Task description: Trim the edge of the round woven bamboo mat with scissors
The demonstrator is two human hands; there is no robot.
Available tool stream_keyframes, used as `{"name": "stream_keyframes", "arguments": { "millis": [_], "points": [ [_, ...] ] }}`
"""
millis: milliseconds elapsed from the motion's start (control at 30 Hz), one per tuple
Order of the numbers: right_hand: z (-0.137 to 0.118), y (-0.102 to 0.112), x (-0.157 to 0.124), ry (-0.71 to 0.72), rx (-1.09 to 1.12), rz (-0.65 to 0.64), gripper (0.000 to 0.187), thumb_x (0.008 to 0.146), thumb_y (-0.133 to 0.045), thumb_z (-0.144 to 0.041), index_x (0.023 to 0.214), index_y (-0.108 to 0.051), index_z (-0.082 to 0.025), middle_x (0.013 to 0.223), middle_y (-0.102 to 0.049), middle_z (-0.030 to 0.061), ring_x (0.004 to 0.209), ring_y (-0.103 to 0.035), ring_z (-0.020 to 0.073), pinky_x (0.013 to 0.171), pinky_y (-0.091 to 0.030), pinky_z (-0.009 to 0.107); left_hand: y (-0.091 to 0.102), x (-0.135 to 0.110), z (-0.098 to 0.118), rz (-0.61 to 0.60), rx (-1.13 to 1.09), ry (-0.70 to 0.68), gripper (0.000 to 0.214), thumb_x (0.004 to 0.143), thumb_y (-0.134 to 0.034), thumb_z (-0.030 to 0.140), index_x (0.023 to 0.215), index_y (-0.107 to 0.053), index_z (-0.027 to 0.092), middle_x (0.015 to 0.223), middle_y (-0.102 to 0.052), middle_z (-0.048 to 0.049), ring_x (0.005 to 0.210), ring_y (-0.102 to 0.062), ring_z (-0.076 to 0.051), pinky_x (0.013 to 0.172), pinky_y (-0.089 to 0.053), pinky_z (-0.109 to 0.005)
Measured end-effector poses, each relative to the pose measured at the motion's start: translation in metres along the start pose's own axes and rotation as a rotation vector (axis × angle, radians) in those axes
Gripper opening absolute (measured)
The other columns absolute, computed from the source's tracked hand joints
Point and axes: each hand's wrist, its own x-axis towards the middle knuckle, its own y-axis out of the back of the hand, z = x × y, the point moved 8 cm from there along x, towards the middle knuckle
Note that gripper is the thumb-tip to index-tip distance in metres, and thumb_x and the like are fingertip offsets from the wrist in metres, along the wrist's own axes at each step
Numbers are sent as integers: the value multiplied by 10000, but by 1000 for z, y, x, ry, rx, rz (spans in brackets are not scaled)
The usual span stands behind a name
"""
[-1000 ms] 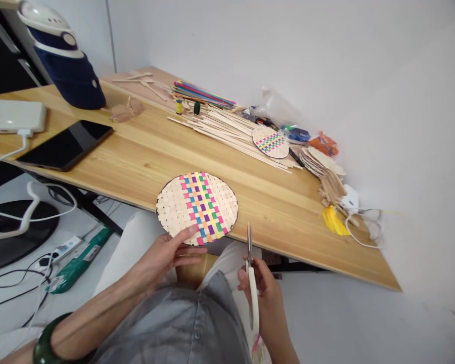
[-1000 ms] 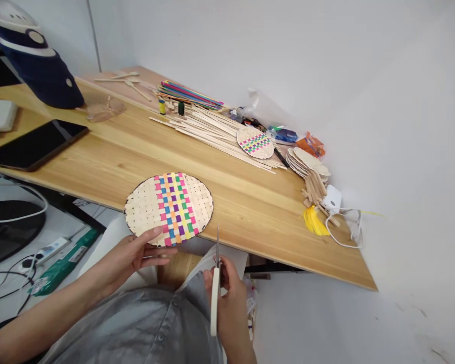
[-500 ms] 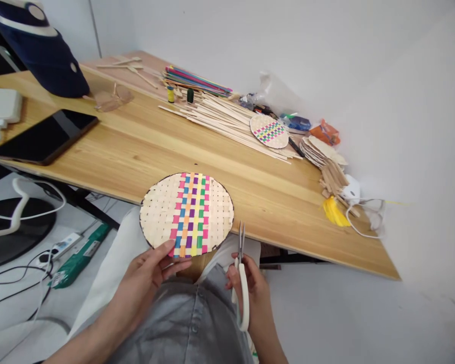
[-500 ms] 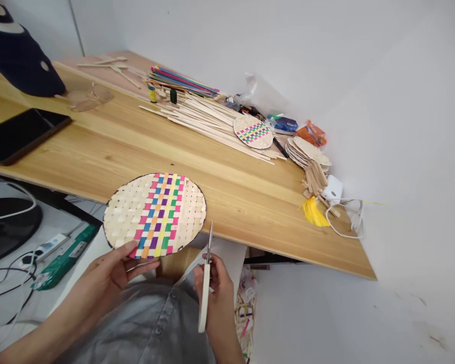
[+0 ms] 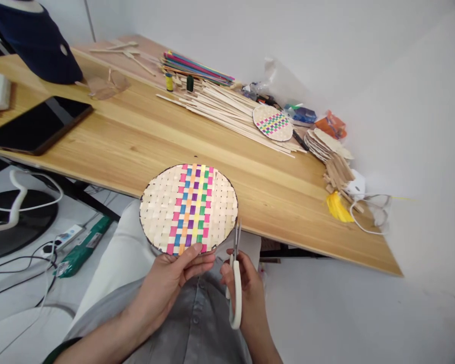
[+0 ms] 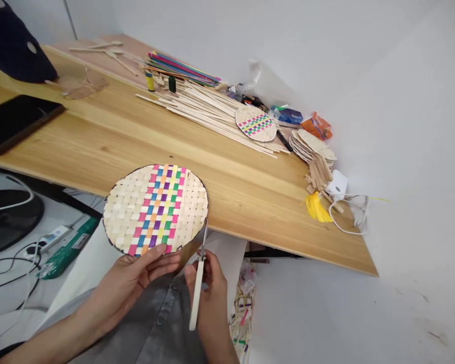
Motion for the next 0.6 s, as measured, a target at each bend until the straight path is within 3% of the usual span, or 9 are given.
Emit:
{"name": "stream_keyframes", "arguments": {
  "millis": [433,600],
  "points": [
    [-10,-17,1,97,24,-40,398,874,-623,-515,1102,-643,-189,924,-736,70,807,-692,204,705,-562,283,1,0,-17,14,-67,30,318,646,-890,262,915,-757,155,906,-794,-63,799,-729,-210,716,-646,-316],
    [-15,-20,2,138,66,-41,361,914,-575,-485,1120,-642,-197,1049,-738,97,952,-704,233,830,-567,329,0,-2,-20,-8,-57,44,353,615,-905,317,901,-758,171,880,-777,-46,768,-706,-197,692,-639,-317]
  ]
}}
